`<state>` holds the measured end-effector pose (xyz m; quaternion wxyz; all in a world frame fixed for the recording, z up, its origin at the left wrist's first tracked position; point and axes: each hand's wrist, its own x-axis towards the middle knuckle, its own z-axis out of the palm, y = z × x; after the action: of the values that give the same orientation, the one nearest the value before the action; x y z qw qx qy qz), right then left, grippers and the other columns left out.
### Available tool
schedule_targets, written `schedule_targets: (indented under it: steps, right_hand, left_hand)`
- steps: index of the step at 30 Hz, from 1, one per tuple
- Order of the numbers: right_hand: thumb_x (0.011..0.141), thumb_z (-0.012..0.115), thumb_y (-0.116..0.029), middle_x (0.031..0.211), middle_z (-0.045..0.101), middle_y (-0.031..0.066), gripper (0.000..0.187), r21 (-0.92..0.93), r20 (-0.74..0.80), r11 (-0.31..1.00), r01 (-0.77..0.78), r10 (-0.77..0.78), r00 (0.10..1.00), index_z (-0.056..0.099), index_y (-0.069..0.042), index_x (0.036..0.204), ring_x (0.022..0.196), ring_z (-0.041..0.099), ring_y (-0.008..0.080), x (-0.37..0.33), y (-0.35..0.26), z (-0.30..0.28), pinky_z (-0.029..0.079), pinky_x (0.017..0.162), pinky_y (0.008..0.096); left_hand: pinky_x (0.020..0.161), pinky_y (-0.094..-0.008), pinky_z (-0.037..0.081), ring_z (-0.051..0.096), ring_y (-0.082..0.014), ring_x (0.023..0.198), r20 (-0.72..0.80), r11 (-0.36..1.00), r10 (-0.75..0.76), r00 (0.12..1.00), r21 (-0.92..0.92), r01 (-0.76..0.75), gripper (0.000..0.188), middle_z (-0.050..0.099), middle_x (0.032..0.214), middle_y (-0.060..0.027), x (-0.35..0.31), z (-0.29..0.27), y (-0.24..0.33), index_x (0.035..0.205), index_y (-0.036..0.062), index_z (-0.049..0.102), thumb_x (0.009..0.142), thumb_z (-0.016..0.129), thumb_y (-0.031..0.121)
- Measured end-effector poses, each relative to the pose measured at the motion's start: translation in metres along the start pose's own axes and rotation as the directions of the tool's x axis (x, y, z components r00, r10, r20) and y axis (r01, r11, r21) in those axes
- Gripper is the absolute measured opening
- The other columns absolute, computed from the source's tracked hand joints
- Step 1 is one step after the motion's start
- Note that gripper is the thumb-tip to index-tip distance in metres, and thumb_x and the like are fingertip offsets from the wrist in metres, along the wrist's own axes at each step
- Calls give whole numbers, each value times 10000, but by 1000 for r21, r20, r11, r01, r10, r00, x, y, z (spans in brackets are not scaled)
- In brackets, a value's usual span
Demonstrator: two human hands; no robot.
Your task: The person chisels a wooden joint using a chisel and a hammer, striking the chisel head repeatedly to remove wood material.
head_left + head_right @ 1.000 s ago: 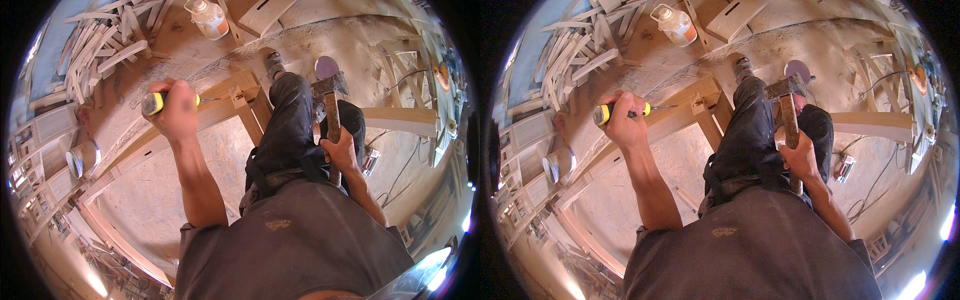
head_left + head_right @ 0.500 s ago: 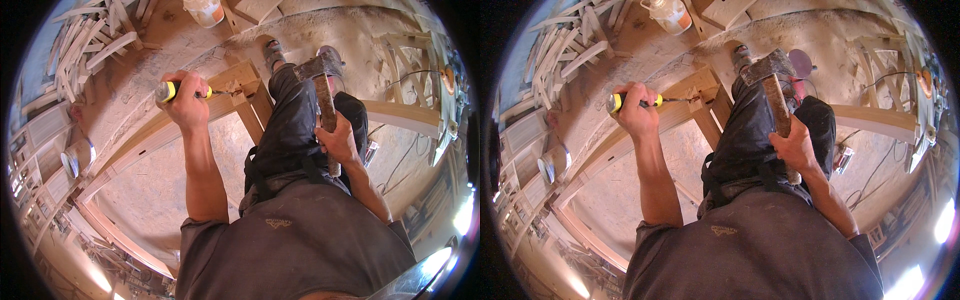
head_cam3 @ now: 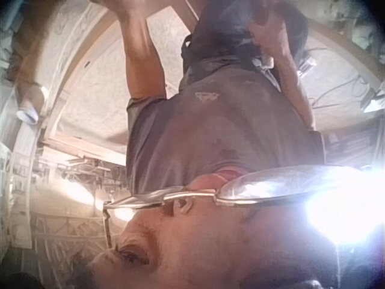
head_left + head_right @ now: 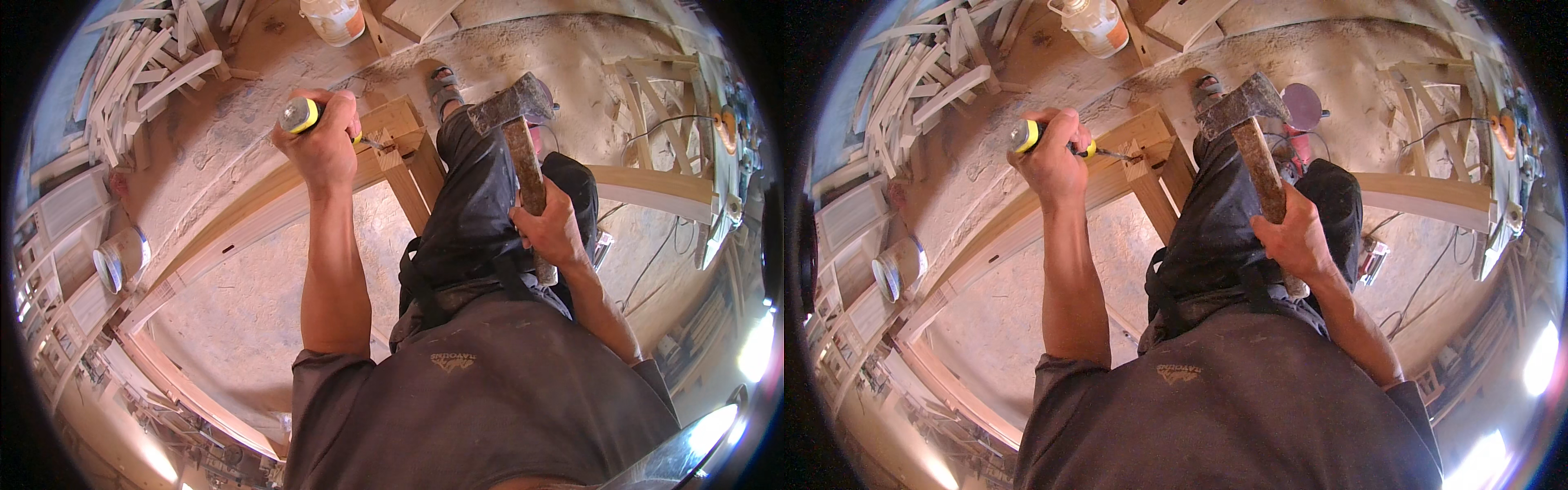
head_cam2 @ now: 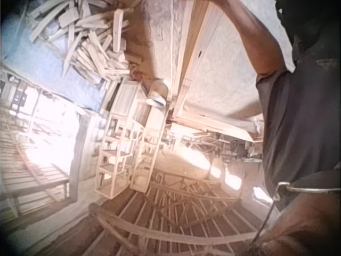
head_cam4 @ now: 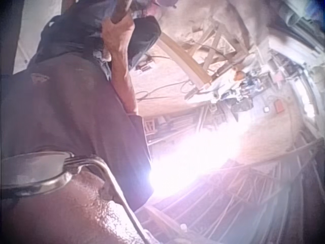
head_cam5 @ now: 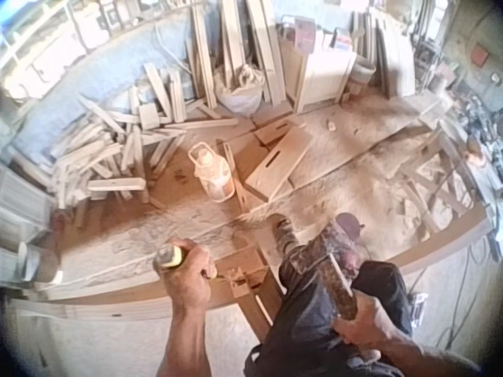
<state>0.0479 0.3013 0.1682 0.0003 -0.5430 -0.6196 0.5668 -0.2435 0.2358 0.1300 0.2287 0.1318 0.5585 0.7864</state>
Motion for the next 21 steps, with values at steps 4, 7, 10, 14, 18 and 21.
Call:
schedule_targets:
  steps: [4, 7, 10, 14, 18, 21]
  right_hand:
    - [822, 652, -100, 684, 584, 42, 394, 16, -6, 1000, -5, 5, 1000, 571, 54, 1175, 511, 547, 95, -1, 1, 2, 455, 479, 283]
    - [822, 657, -101, 674, 579, 36, 343, 4, -17, 1000, -4, 5, 1000, 577, 54, 1117, 507, 546, 96, -3, 0, 2, 455, 476, 285]
    - [826, 681, -108, 670, 586, 37, 285, -20, -56, 997, 76, -77, 995, 579, 48, 1041, 507, 552, 97, 0, -13, -1, 456, 463, 289]
    - [856, 717, -114, 647, 597, 32, 198, 55, -220, 968, 246, -229, 948, 580, 7, 930, 496, 562, 98, 12, -68, -14, 450, 441, 272]
    - [873, 727, -147, 584, 593, 24, 188, 160, -404, 751, 640, -542, 737, 581, -46, 811, 471, 546, 96, 12, -146, -32, 423, 452, 268]
    - [913, 684, -130, 608, 577, 27, 175, 20, -369, 704, 710, -655, 659, 556, -74, 807, 509, 531, 111, 24, -158, -28, 408, 489, 274]
  left_hand:
    - [440, -260, 385, 513, -116, 462, 34, 999, 25, 999, 23, -26, 189, 545, 553, -45, 1, 3, -1, 678, 23, 536, 786, 668, -58]
    - [499, -310, 413, 513, -145, 498, 67, 995, -40, 997, 93, 34, 139, 558, 600, -73, 4, 5, -3, 739, 0, 565, 806, 681, -39]
    - [486, -294, 406, 527, -135, 506, 152, 989, -76, 985, 141, 54, 142, 570, 598, -65, 11, 8, -7, 753, 7, 581, 822, 704, -9]
    - [446, -270, 380, 523, -104, 487, 252, 911, -206, 946, 403, 90, 183, 579, 595, -17, 20, 20, -3, 743, 58, 594, 856, 737, 77]
    - [530, -297, 407, 485, -55, 568, 283, 894, -225, 933, 441, 82, 309, 548, 580, 35, 28, 35, -19, 602, 49, 540, 844, 717, 122]
    - [514, -307, 398, 478, -56, 561, 234, 899, -205, 950, 429, 88, 293, 555, 591, 28, 31, 39, -28, 605, 47, 543, 842, 703, 114]
